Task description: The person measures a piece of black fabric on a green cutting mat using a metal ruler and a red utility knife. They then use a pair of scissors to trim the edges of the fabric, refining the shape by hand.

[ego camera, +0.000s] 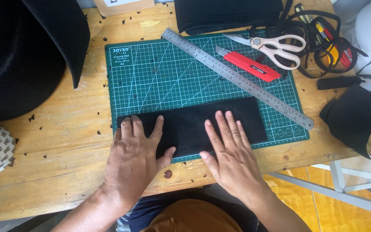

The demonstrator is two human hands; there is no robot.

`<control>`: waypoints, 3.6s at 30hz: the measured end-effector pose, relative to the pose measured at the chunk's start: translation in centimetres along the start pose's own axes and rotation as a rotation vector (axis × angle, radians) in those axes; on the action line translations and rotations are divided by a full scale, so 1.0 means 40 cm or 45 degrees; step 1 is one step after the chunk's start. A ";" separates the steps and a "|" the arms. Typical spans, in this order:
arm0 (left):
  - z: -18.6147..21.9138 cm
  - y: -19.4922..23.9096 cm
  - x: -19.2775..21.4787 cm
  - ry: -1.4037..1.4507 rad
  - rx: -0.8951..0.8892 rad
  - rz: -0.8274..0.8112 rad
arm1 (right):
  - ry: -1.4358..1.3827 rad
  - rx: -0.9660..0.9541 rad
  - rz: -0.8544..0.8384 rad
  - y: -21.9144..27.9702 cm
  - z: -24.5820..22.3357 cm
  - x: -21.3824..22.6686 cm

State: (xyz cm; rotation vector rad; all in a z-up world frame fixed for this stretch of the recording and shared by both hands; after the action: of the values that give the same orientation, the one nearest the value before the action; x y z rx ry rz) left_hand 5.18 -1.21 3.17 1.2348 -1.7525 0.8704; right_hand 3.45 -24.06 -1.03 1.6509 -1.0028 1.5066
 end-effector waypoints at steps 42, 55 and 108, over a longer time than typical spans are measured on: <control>0.138 -0.191 -0.043 1.152 -0.755 0.344 | -0.164 0.027 0.096 0.005 0.011 0.028; 0.123 -0.193 -0.009 1.072 -0.774 0.173 | -0.457 -0.136 0.599 0.026 0.222 0.055; 0.160 -0.191 -0.075 1.138 -0.753 0.327 | -0.328 -0.783 0.085 0.124 0.302 0.298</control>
State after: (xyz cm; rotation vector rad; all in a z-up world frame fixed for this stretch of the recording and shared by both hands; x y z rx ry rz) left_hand 11.66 -7.79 -1.68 0.1595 -1.2678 0.7811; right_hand 5.19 -38.12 9.52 1.3812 -1.4927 0.8957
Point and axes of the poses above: each hand's wrist, its own y-axis away from the middle knuckle, its own x-axis out of the back of the hand, z = x × y, the point moved 2 cm from there along -y, towards the middle knuckle, and after that the axes turned 5 degrees about x, right-handed, at the moved point
